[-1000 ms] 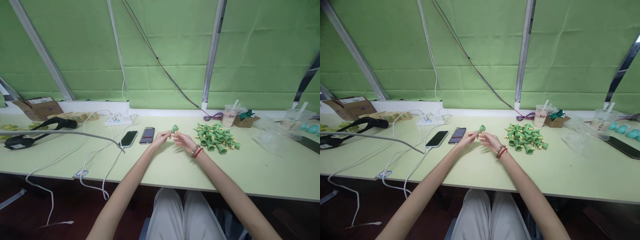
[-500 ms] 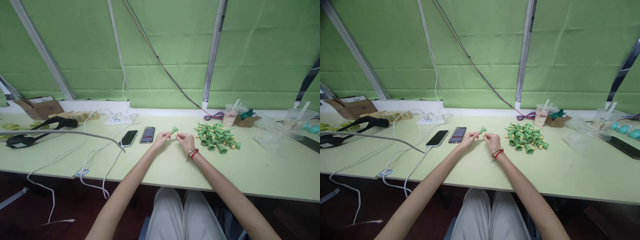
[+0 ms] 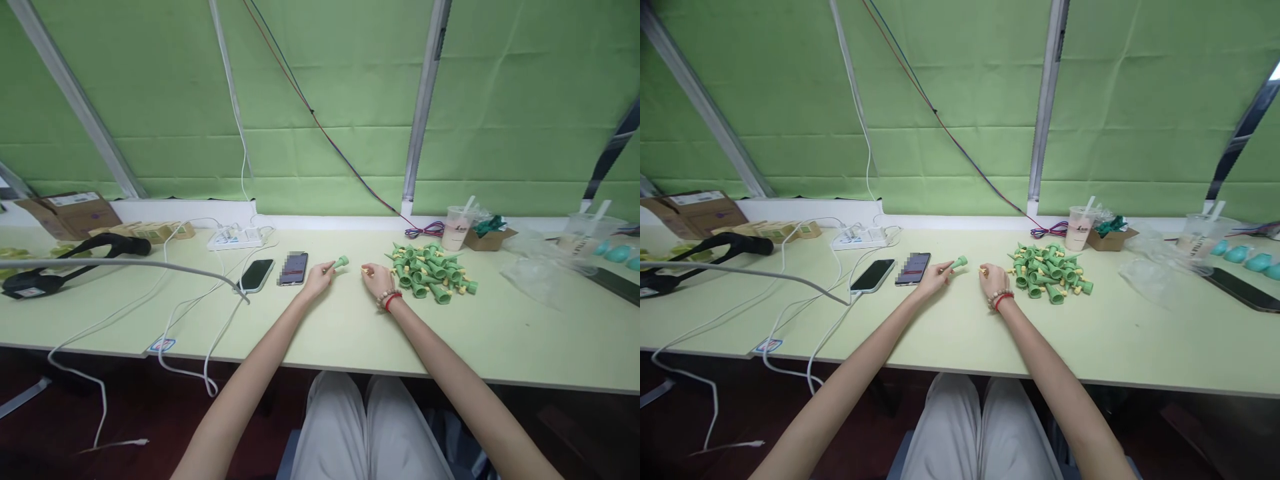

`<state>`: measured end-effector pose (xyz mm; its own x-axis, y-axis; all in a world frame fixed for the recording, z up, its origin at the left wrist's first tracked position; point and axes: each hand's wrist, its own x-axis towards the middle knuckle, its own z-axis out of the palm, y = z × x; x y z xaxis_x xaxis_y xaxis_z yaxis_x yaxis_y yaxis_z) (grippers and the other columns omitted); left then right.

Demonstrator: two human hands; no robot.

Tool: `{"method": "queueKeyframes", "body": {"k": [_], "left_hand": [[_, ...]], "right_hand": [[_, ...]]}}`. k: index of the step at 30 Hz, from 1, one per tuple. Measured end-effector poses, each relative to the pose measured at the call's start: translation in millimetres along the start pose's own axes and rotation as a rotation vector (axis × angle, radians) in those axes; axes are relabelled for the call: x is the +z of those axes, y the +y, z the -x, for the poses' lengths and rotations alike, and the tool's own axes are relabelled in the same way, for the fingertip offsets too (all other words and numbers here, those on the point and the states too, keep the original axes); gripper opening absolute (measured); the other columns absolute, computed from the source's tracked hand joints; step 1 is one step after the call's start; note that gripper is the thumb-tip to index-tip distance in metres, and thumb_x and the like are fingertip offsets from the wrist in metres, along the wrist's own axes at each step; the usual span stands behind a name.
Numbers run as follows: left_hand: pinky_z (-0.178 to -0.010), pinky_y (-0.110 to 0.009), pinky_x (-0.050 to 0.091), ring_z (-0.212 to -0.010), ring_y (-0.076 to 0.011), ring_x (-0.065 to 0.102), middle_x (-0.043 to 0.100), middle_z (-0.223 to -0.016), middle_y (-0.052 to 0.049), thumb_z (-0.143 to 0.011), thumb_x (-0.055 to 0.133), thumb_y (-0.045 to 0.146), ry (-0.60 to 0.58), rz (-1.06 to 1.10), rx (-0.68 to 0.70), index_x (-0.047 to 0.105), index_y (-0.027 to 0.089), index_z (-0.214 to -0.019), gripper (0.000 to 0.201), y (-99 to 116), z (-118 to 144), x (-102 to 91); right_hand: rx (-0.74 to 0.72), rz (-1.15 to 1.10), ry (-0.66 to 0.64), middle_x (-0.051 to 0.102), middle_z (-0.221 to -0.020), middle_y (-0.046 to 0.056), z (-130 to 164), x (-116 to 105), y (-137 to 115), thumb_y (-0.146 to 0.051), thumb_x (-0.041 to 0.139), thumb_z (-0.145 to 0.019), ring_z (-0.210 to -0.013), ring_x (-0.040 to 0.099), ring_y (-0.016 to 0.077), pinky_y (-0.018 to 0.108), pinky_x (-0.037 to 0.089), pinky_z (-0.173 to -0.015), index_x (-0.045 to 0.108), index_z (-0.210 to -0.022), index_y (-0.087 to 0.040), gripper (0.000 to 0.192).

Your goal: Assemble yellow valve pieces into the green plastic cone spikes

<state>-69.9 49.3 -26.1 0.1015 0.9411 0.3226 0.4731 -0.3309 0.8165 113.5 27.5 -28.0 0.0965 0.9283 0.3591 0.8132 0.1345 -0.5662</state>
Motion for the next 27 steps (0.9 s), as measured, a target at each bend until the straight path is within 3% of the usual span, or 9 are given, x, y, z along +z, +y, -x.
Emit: {"method": "queueKeyframes", "body": {"k": [4,10,15,21,24,27], "left_hand": [[-0.072,-0.027,0.044,-0.064,-0.0131,0.054,0.063,-0.082,-0.007,-0.076,0.047,0.010,0.007,-0.164,0.101,0.062,0.013,-0.111,0.038,-10.3,-3.2,2.8],[-0.084,-0.030,0.043,-0.086,-0.0173,0.055,0.059,-0.088,-0.008,-0.080,0.042,0.009,-0.037,-0.369,0.250,0.062,0.014,-0.109,0.035,-20.1,-6.1,4.5],[-0.077,-0.027,0.043,-0.085,-0.0167,0.056,0.055,-0.097,-0.009,-0.081,0.042,0.013,-0.062,-0.566,0.222,0.057,0.016,-0.115,0.037,-14.3,-0.5,2.8],[-0.063,-0.024,0.040,-0.081,-0.0155,0.058,0.058,-0.099,-0.005,-0.080,0.047,0.019,0.012,-0.645,0.139,0.059,0.023,-0.111,0.034,3.7,8.2,-4.1],[-0.058,-0.023,0.037,-0.082,-0.0143,0.058,0.061,-0.097,-0.002,-0.079,0.049,0.019,0.074,-0.633,0.114,0.062,0.025,-0.107,0.031,10.0,10.9,-4.9],[-0.054,-0.022,0.034,-0.075,-0.0118,0.057,0.061,-0.096,0.000,-0.077,0.049,0.016,0.091,-0.625,0.097,0.065,0.026,-0.098,0.028,11.7,12.5,-4.5]], "right_hand": [[-0.060,0.035,-0.027,0.068,-0.097,0.006,-3.9,7.7,7.1,-0.021,0.050,-0.081,-0.089,0.062,0.0151,0.023,0.045,-0.076,0.064,-0.104,-0.017,0.028],[-0.146,0.064,-0.038,0.064,-0.102,0.007,-2.7,17.8,7.5,-0.016,0.053,-0.077,-0.097,0.057,0.0166,0.024,0.042,-0.084,0.065,-0.101,-0.018,0.028],[-0.160,0.057,0.019,0.057,-0.114,0.008,0.0,13.8,2.5,-0.020,0.053,-0.078,-0.104,0.053,0.0178,0.027,0.038,-0.089,0.064,-0.104,-0.018,0.029],[-0.051,0.241,0.242,0.049,-0.122,0.012,-0.1,-14.1,1.5,-0.017,0.053,-0.076,-0.116,0.038,0.0247,0.040,0.024,-0.097,0.061,-0.107,-0.019,0.033],[0.089,0.368,0.189,0.049,-0.119,0.014,-0.2,-26.2,4.9,-0.008,0.049,-0.075,-0.114,0.038,0.0263,0.042,0.027,-0.092,0.060,-0.110,-0.019,0.038],[0.129,0.396,0.134,0.052,-0.114,0.015,-1.3,-33.3,8.2,-0.003,0.043,-0.075,-0.109,0.042,0.0257,0.037,0.037,-0.082,0.059,-0.110,-0.020,0.042]]}}
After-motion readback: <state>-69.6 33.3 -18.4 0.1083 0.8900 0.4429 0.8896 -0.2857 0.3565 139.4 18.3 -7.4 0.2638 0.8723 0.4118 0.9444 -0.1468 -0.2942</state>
